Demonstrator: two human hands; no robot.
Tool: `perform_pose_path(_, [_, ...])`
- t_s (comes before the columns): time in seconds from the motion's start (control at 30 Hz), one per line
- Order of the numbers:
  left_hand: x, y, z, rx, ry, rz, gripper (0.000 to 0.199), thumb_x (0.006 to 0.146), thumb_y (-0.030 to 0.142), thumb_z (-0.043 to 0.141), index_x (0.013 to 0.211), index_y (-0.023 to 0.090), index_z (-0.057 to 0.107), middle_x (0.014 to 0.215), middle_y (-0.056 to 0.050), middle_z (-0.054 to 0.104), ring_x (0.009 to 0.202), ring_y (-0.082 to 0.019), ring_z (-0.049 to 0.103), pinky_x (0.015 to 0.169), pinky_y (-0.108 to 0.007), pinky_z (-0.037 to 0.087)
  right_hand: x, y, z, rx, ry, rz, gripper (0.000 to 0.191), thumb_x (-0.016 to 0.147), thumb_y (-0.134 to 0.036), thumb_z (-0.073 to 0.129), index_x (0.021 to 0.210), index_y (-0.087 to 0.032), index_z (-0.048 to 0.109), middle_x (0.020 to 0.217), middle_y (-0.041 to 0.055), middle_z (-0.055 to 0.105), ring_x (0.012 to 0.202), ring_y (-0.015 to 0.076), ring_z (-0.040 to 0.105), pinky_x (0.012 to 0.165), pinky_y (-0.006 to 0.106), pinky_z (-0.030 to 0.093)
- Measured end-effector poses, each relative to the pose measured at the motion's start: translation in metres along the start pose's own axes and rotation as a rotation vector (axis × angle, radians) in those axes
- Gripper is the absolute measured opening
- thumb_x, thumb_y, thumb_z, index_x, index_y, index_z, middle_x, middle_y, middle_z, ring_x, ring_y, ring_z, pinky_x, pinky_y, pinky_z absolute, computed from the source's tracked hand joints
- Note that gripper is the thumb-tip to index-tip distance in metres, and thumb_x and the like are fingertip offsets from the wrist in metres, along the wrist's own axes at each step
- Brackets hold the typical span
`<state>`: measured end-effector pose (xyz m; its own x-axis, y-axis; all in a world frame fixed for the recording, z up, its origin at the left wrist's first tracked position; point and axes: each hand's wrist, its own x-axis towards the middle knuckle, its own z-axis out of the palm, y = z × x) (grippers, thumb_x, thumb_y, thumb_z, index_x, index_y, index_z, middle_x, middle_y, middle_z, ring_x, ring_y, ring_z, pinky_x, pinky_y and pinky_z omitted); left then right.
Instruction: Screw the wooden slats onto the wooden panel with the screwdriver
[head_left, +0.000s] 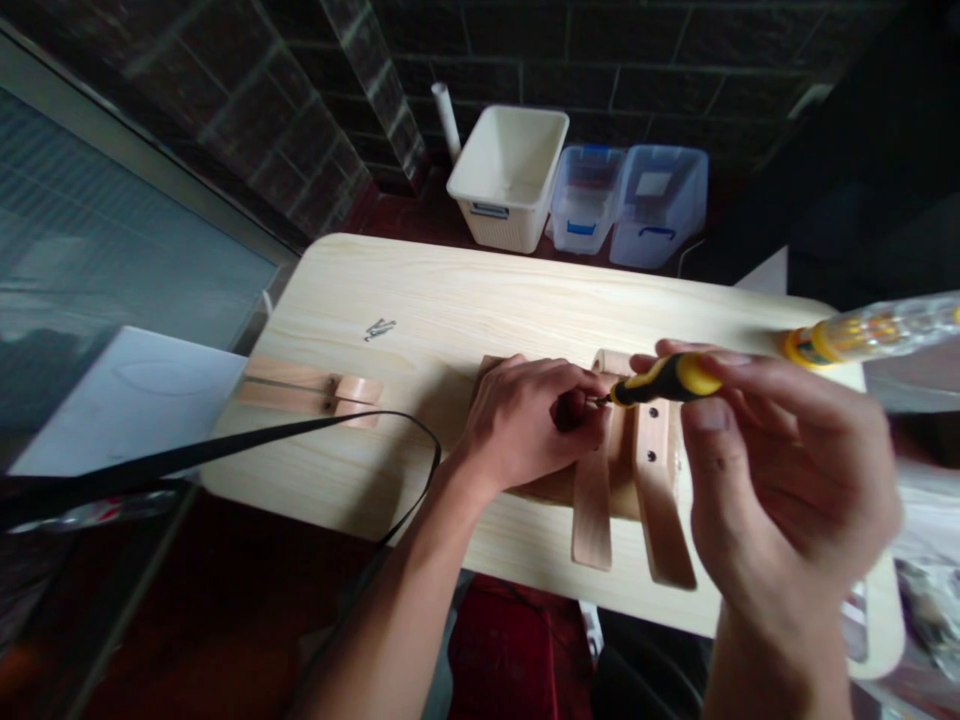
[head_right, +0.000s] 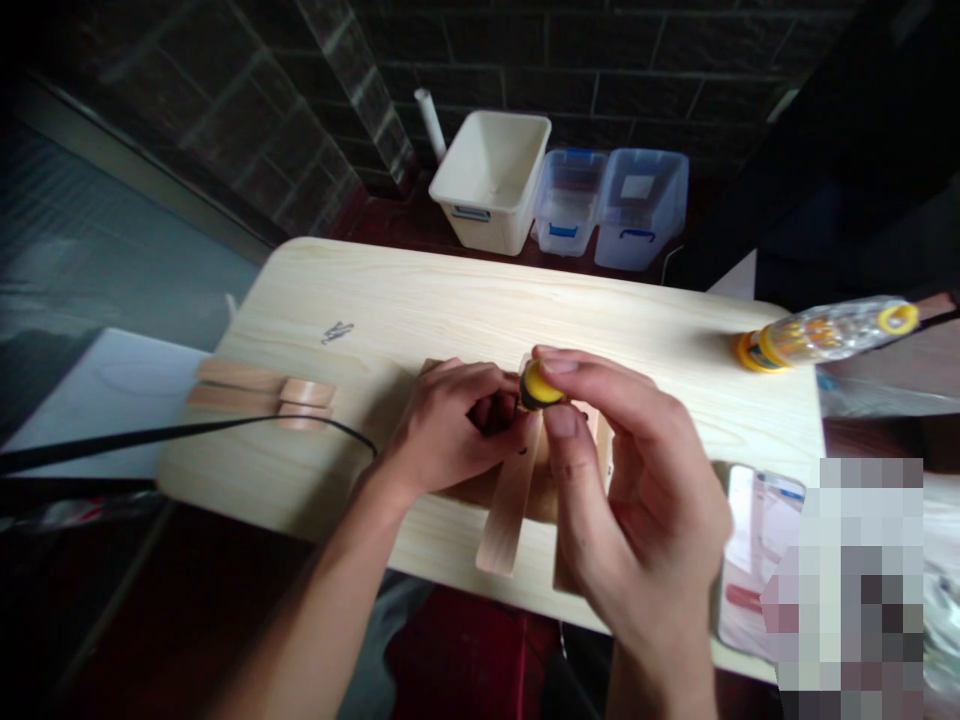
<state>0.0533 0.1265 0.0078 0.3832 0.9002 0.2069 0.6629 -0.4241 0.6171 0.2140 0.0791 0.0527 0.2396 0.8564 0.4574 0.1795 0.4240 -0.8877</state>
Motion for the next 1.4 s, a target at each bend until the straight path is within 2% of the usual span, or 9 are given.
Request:
perform_pose_path(0.27, [0.0001,-0.0009,0.0019,0.018,0.035,0.025,0.006,0.084,0.026,0.07,0.089,0.024,0.07,0.071,0.006,0.069,0.067,-0.013,0.061,0.08,-0.031,0.042,0.002,0.0014,0.0003,-0.039,-0.018,-0.06,0.028,0.095,-0.015,0.071,0.12,-0.03,0.072,0.115,0.0034,0.077,0.114,0.0282,0.074,0.107,0.056,0.061])
perform_pose_path(0.4, [-0.0001,-0.0007,0.0017,0.042,0.038,0.038,0.006,0.084,0.027,0.07,0.088,0.023,0.069,0.072,0.006,0.069,0.068,-0.013,0.062,0.08,-0.031,0.043,0.0023,0.0016,0.0009,-0.024,-0.014,-0.057,0.027,0.097,-0.017,0.069,0.121,-0.029,0.071,0.117,0.0042,0.075,0.119,0.0298,0.073,0.112,0.059,0.057])
perform_pose_path(0.53, [-0.0001,-0.0011,0.0008,0.042,0.03,0.043,0.008,0.083,0.027,0.071,0.09,0.024,0.069,0.072,0.006,0.069,0.068,-0.014,0.063,0.081,-0.031,0.043,0.0029,0.0002,0.0015,-0.01,-0.031,-0.032,0.026,0.098,-0.018,0.069,0.122,-0.029,0.07,0.121,0.0049,0.073,0.124,0.031,0.071,0.114,0.061,0.055])
perform_pose_path(0.97, [-0.0005,-0.004,0.0011,0.014,0.02,0.04,0.011,0.083,0.026,0.071,0.094,0.025,0.072,0.075,0.006,0.072,0.07,-0.013,0.066,0.082,-0.031,0.045,0.0036,0.0009,0.0034,0.02,-0.004,-0.03,0.028,0.096,-0.015,0.071,0.119,-0.029,0.072,0.115,0.005,0.072,0.117,0.031,0.073,0.11,0.061,0.058])
perform_pose_path(1.13, [-0.0005,-0.0026,0.001,0.035,0.027,0.054,0.012,0.085,0.029,0.07,0.097,0.025,0.072,0.077,0.005,0.073,0.074,-0.014,0.068,0.084,-0.031,0.046,0.0028,-0.0006,0.0031,0.023,-0.004,-0.033,0.03,0.097,-0.013,0.068,0.122,-0.03,0.071,0.117,0.0037,0.071,0.124,0.0313,0.07,0.115,0.063,0.053])
perform_pose_path(1.4, [-0.0016,-0.0015,0.0028,0.03,0.052,0.036,0.016,0.084,0.028,0.071,0.099,0.027,0.073,0.077,0.005,0.074,0.073,-0.015,0.068,0.085,-0.033,0.047,0.0012,0.0056,0.0042,0.086,0.006,-0.1,0.037,0.094,-0.009,0.069,0.125,-0.029,0.071,0.121,0.0033,0.07,0.122,0.0279,0.071,0.119,0.059,0.052])
